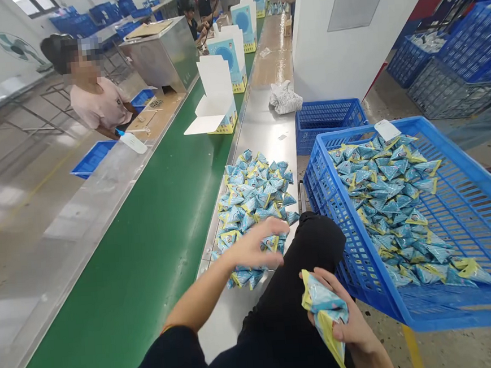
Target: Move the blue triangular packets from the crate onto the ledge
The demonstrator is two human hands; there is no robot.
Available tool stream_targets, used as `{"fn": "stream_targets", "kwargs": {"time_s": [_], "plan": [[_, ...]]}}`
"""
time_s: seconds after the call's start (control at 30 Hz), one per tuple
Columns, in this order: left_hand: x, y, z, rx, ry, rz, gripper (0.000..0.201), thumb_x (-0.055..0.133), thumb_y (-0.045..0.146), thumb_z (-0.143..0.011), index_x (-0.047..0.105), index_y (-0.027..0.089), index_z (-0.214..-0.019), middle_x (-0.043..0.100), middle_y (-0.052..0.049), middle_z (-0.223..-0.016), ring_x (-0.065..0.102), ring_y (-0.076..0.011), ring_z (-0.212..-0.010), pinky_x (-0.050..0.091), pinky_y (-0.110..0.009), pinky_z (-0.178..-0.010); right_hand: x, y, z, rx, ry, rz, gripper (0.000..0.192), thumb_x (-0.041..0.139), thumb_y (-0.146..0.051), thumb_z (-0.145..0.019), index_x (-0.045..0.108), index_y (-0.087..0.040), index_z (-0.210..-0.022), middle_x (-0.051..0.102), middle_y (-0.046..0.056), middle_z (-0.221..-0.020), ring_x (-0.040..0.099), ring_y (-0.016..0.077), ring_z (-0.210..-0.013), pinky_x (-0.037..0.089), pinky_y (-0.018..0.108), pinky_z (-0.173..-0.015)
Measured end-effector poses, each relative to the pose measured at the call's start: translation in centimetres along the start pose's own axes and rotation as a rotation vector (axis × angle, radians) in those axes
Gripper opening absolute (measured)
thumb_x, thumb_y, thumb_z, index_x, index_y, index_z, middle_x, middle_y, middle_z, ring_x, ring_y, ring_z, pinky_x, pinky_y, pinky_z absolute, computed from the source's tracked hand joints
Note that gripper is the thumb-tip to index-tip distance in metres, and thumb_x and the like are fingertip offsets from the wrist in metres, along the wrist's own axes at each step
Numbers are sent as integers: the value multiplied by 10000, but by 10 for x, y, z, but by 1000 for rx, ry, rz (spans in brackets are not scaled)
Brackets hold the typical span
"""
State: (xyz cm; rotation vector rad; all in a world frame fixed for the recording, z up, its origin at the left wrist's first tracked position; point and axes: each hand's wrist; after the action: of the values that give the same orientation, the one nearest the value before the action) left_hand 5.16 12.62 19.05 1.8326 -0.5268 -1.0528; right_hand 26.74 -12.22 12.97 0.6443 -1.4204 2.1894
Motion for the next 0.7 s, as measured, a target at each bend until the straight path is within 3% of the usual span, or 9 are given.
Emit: {"fn": "stream_targets", "kwargs": {"time_s": [0.03, 0.1, 0.2, 0.33, 0.4, 0.47, 0.5, 0.63, 0.7], "plan": [[15, 18, 16, 57, -125, 43, 603, 767, 622, -874, 656, 346, -1398, 649, -63, -1463, 664, -330, -1308, 565, -506, -1123, 6, -6, -7, -20, -26, 5, 1220, 1066, -593, -524, 505, -378, -1585, 472, 146, -1607, 692, 285, -960, 576, 419, -854], [35, 43, 35, 96, -215, 100, 571, 754, 561, -913, 641, 382, -1444, 634, -29, -1502, 647, -328, -1356, 556, -482, -1150, 18, -12, -20, -40, -96, 41, 1313, 1067, -578, -548, 393, -381, -1657, 486, 149, -1602, 687, 319, -1088, 556, 436, -947], [42, 56, 43, 74, -208, 91, 458, 691, 486, -970, 668, 405, -1421, 715, 9, -1393, 692, -296, -1298, 558, -470, -1151, 30, -11, -33, -59, -169, 93, 1399, 1046, -621, -571, 284, -334, -1709, 543, 168, -1554, 638, 373, -1262, 497, 487, -1074], [39, 59, 43, 73, -202, -18, 457, 720, 412, -900, 695, 479, -1352, 785, 64, -1242, 717, -281, -1241, 553, -491, -1157, 37, -5, -36, -52, -245, 152, 1349, 1063, -584, -553, 367, -321, -1678, 463, 147, -1640, 460, 398, -1489, 392, 492, -1197], [37, 60, 44, 105, -207, -25, 457, 724, 374, -853, 719, 489, -1294, 804, 65, -1163, 753, -262, -1131, 604, -462, -1070, 38, -2, -35, -52, -279, 164, 1329, 1071, -551, -557, 383, -324, -1672, 413, 141, -1672, 486, 388, -1469, 425, 476, -1169], [29, 58, 44, 147, -177, -24, 425, 753, 384, -814, 753, 448, -1234, 812, 34, -1114, 774, -243, -999, 647, -413, -946, 38, 3, -33, -47, -311, 126, 1358, 1058, -556, -587, 303, -366, -1700, 400, 159, -1665, 655, 349, -1263, 541, 441, -993], [22, 55, 44, 165, -87, -33, 405, 772, 408, -802, 768, 405, -1206, 814, 8, -1099, 775, -242, -962, 655, -403, -900, 37, 6, -33, -41, -328, 100, 1375, 1052, -558, -604, 251, -402, -1710, 404, 169, -1651, 713, 310, -1127, 568, 403, -879], [-8, 29, 41, 125, 631, -119, 360, 697, 461, -881, 757, 249, -1165, 794, -77, -1054, 764, -257, -960, 639, -438, -875, 30, 19, -30, -29, -363, 38, 1342, 1049, -528, -637, 216, -502, -1689, 442, 174, -1588, 740, 228, -930, 520, 286, -677], [-17, 9, 37, 92, 639, -211, 330, 705, 432, -862, 757, 252, -1133, 785, -73, -1044, 756, -256, -979, 621, -450, -910, 26, 23, -29, -12, -364, 35, 1320, 1052, -523, -632, 253, -488, -1682, 457, 180, -1562, 736, 229, -928, 508, 273, -657]]}}
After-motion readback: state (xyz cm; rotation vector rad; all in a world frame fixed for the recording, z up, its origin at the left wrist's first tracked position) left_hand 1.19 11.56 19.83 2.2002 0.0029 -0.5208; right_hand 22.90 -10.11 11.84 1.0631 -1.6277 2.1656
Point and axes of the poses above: each hand's wrist, its own z-axis away from the middle knuckle, its own x-axis out of the palm, y = z × x
